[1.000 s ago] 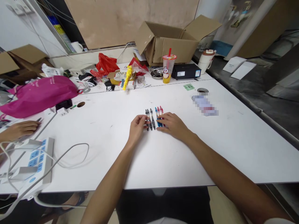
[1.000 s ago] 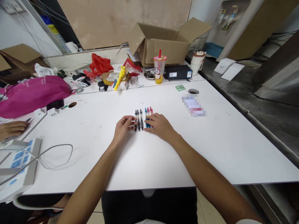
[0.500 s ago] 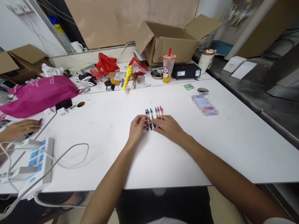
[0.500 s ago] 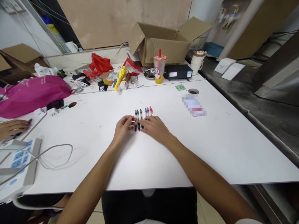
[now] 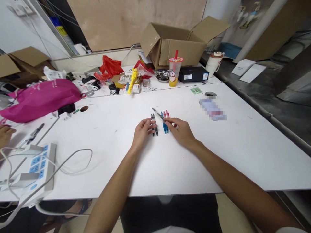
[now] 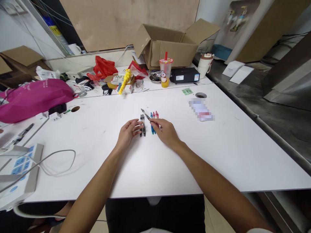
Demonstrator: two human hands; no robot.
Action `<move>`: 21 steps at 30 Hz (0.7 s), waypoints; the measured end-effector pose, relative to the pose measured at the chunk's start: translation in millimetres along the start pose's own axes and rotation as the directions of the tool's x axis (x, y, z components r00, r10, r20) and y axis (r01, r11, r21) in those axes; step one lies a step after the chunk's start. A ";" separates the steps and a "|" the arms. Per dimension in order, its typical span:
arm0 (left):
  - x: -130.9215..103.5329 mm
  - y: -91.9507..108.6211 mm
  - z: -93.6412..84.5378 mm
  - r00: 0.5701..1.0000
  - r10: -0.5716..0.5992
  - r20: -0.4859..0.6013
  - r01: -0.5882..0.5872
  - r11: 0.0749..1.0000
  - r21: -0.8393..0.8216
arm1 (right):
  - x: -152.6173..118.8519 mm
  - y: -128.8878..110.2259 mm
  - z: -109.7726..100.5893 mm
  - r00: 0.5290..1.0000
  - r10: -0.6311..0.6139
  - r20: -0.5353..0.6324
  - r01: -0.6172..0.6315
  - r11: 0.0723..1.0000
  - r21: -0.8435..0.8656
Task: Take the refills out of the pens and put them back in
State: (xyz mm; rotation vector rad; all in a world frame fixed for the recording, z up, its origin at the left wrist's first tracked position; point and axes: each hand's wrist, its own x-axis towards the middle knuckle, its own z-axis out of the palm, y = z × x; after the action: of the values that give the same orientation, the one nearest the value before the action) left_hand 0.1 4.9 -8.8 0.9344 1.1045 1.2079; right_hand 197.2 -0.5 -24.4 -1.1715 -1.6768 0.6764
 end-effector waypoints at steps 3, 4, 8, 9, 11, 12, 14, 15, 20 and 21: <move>0.9 2.9 1.3 0.999 -0.040 -0.014 0.038 0.993 -0.110 | -2.1 -5.7 -1.6 0.999 0.015 0.044 -0.020 0.994 0.108; 1.2 3.9 1.6 0.999 -0.041 -0.020 0.037 0.988 -0.149 | -2.7 -7.2 -2.1 0.997 0.025 0.076 -0.036 0.988 0.148; 1.2 5.8 1.1 1.000 -0.002 0.024 0.008 0.971 -0.238 | -2.7 -9.7 -2.8 0.978 0.085 0.190 -0.148 0.926 0.346; 0.7 5.6 0.8 0.999 0.008 0.052 0.005 0.969 -0.247 | -2.2 -9.6 -2.8 0.965 0.114 0.237 -0.203 0.896 0.395; -0.7 4.7 0.6 0.993 0.025 0.119 0.006 0.968 -0.250 | -1.1 -9.1 -2.6 0.907 0.175 0.383 -0.344 0.834 0.432; -1.5 4.1 0.7 0.989 0.033 0.147 0.005 0.969 -0.247 | -0.7 -9.0 -2.5 0.865 0.198 0.461 -0.407 0.815 0.414; -2.9 2.9 1.2 0.983 0.049 0.178 -0.007 0.973 -0.232 | -0.8 -9.4 -2.4 0.807 0.217 0.549 -0.456 0.820 0.346; -3.3 2.5 1.5 0.982 0.060 0.178 -0.018 0.974 -0.225 | -1.3 -10.1 -2.4 0.807 0.214 0.550 -0.438 0.842 0.315; -4.8 2.8 4.0 0.990 0.079 0.120 -0.052 0.976 -0.213 | -6.3 -16.6 -3.2 0.910 0.131 0.393 -0.181 0.979 0.092; -5.4 3.2 4.8 0.991 0.077 0.109 -0.053 0.976 -0.211 | -6.9 -17.3 -3.2 0.922 0.111 0.370 -0.130 0.991 0.026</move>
State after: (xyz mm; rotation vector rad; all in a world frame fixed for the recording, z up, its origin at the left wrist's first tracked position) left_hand 4.0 0.1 -3.8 0.8732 0.8424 1.2792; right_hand 193.9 -13.8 -11.4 -1.1700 -1.8931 1.0640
